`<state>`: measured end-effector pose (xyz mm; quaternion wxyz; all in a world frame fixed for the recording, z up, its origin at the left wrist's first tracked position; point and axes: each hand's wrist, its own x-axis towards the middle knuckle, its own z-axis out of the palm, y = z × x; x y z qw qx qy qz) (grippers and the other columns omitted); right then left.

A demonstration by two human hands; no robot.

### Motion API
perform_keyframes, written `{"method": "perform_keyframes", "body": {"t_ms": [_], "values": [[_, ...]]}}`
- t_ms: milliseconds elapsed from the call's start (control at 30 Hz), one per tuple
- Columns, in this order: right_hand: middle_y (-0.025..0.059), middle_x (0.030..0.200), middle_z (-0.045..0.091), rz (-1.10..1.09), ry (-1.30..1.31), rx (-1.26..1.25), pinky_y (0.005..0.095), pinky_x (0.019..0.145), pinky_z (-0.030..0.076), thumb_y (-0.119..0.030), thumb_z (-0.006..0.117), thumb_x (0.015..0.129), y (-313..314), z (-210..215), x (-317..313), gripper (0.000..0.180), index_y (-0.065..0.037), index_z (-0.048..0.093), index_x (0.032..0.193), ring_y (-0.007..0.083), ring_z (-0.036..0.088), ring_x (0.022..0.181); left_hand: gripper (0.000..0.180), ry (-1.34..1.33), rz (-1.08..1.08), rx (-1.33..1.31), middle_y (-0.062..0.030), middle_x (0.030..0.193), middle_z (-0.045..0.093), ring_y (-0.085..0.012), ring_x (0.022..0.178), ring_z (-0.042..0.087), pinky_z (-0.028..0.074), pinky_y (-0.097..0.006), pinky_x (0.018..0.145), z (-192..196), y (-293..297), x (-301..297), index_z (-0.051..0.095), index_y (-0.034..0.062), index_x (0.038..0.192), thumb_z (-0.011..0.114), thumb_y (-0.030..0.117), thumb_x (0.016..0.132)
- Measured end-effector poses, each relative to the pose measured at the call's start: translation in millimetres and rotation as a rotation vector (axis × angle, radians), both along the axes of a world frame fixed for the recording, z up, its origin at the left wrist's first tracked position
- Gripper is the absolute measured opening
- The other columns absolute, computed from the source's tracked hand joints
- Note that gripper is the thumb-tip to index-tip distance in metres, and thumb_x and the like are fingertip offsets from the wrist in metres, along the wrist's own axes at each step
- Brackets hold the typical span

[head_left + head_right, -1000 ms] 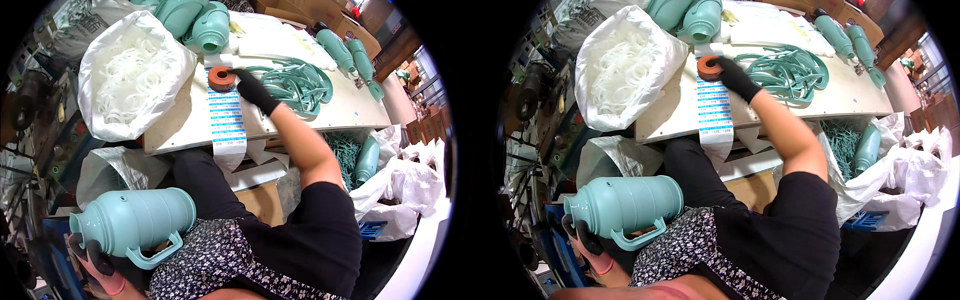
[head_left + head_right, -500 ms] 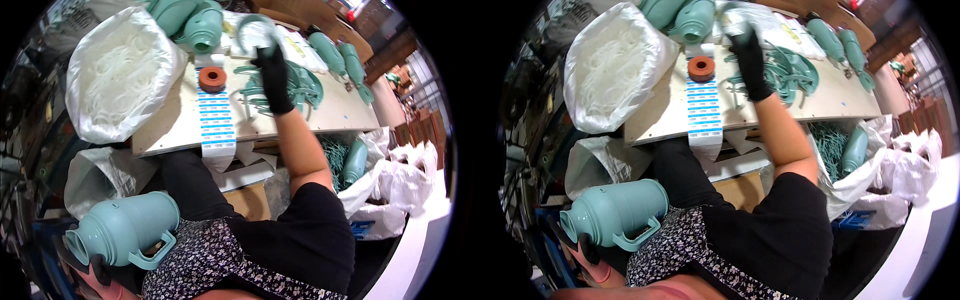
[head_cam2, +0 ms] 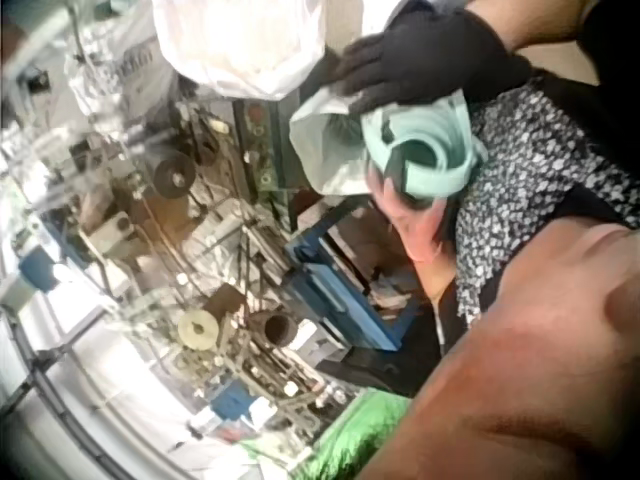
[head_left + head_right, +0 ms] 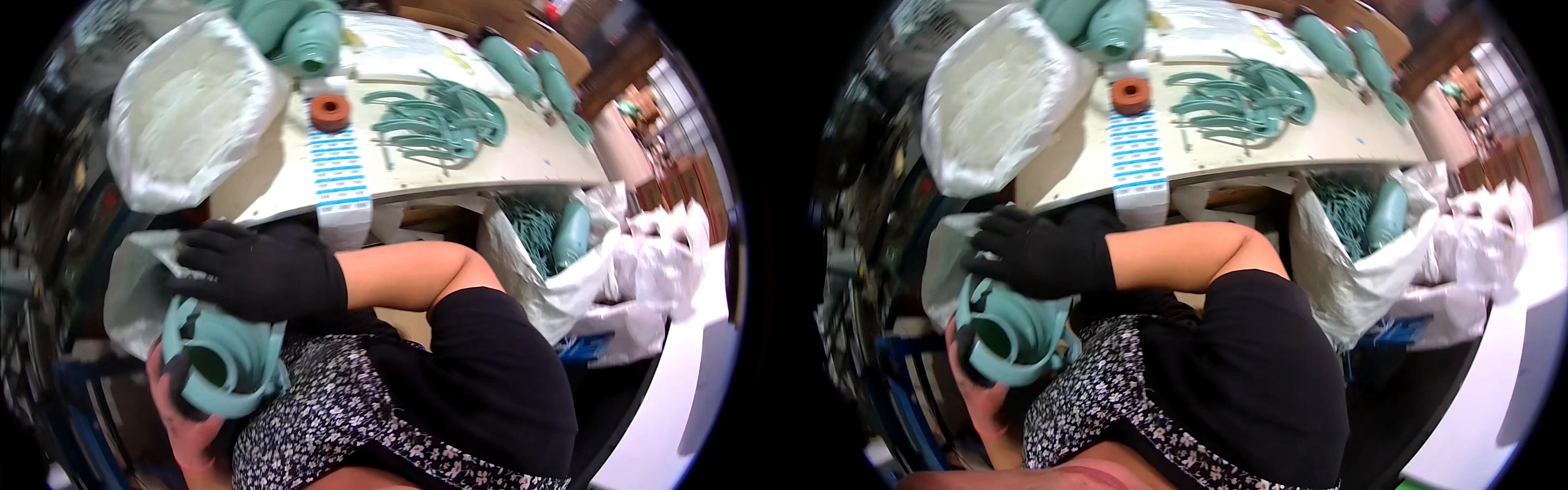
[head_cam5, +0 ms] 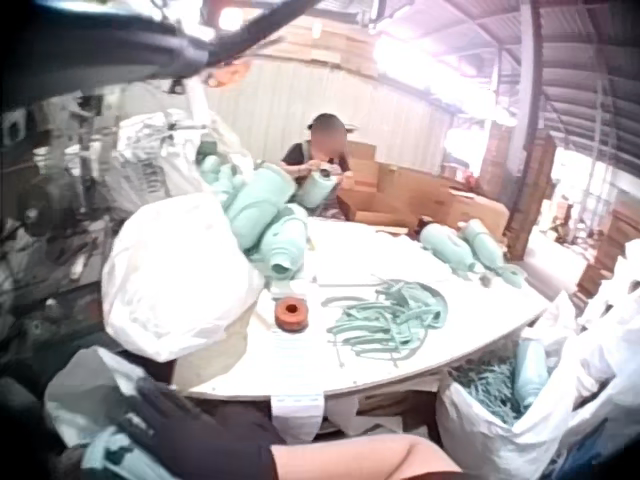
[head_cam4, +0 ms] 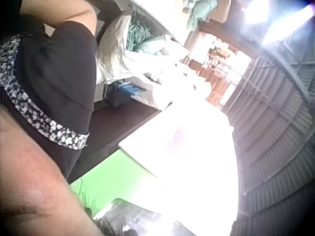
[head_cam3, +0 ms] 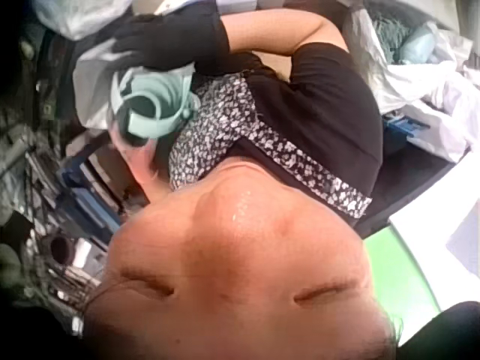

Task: The person assembles light blue plastic pitchers by attaching handles and wiping the bodies with a cloth. They pick up pitcher bodies from a pile, attach handles, and wipe the surfaces before placing them on a table. The person also handles a bag of white plastic rings and a roll of tape.

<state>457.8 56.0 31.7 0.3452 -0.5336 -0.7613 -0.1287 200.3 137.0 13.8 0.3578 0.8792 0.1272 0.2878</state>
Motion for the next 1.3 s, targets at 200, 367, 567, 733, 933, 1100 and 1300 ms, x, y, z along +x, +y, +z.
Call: {"method": "perform_keyframes", "body": {"t_ms": [200, 367, 567, 733, 933, 1100, 1300], "values": [[0.01, 0.088, 0.06, 0.203, 1.267, -0.771, 0.0362, 0.078, 0.052, -0.02, 0.065, 0.084, 18, -16, 40, 0.042, -0.003, 0.056, 0.122, 0.0229, 0.063, 0.083, 0.098, -0.285, 0.196, -0.257, -0.0208, 0.135, 0.048, -0.033, 0.123, 0.05, 0.04, -0.045, 0.102, -8, 5, -17, 0.03, 0.0021, 0.142, 0.087, 0.02, 0.064], [-0.0036, 0.067, 0.034, 0.238, 1.606, -0.224, 0.0282, 0.067, 0.051, -0.018, 0.045, 0.098, 39, 3, 7, 0.036, 0.0, 0.046, 0.129, 0.0062, 0.039, 0.056, 0.115, -0.421, 0.24, 0.016, -0.0192, 0.137, 0.043, -0.033, 0.125, 0.044, 0.035, -0.05, 0.105, -16, -4, -67, 0.015, 0.0181, 0.151, 0.086, 0.039, 0.064], [-0.0028, 0.053, 0.04, 0.407, 1.874, -0.527, 0.0291, 0.067, 0.052, -0.03, 0.048, 0.1, 63, -13, -84, 0.032, -0.004, 0.05, 0.118, 0.0069, 0.04, 0.045, 0.11, -0.233, 0.258, 0.302, -0.0116, 0.124, 0.05, -0.0348, 0.119, 0.047, 0.038, -0.053, 0.103, -5, -18, -63, 0.013, 0.0264, 0.145, 0.083, 0.054, 0.064], [-0.0033, 0.058, 0.045, 0.483, 1.966, -0.568, 0.0256, 0.062, 0.052, -0.026, 0.055, 0.096, 57, -24, -73, 0.029, -0.004, 0.052, 0.115, 0.0059, 0.045, 0.047, 0.102, -0.242, 0.206, 0.275, -0.0111, 0.119, 0.053, -0.0345, 0.112, 0.052, 0.041, -0.053, 0.101, -3, -17, -56, 0.019, 0.0267, 0.14, 0.084, 0.051, 0.064], [0.0031, 0.098, 0.06, 0.47, 1.597, -0.653, 0.0253, 0.073, 0.049, -0.012, 0.064, 0.088, 50, -23, -66, 0.031, -0.001, 0.056, 0.117, 0.008, 0.057, 0.086, 0.099, -0.127, 0.062, 0.144, -0.0172, 0.118, 0.058, -0.0384, 0.115, 0.052, 0.037, -0.053, 0.102, 20, -17, -43, 0.034, 0.0079, 0.137, 0.086, 0.043, 0.06], [0.0124, 0.109, 0.062, 0.379, 1.856, -0.778, 0.0319, 0.087, 0.049, -0.017, 0.053, 0.092, 45, -23, -49, 0.027, 0.0, 0.056, 0.114, 0.0186, 0.06, 0.096, 0.101, -0.235, -0.092, -0.232, -0.0224, 0.139, 0.044, -0.0338, 0.13, 0.042, 0.034, -0.046, 0.108, 24, 2, -13, 0.034, 0.0041, 0.142, 0.087, 0.031, 0.061], [0.0141, 0.092, 0.063, 0.373, 2.013, -0.723, 0.033, 0.076, 0.053, -0.016, 0.051, 0.093, 44, -60, -38, 0.012, -0.005, 0.052, 0.089, 0.0204, 0.063, 0.082, 0.057, -0.178, 0.33, -0.172, -0.0187, 0.135, 0.049, -0.0299, 0.123, 0.05, 0.038, -0.039, 0.107, -57, 30, -12, 0.045, 0.0022, 0.135, 0.066, 0.01, 0.083]]}}
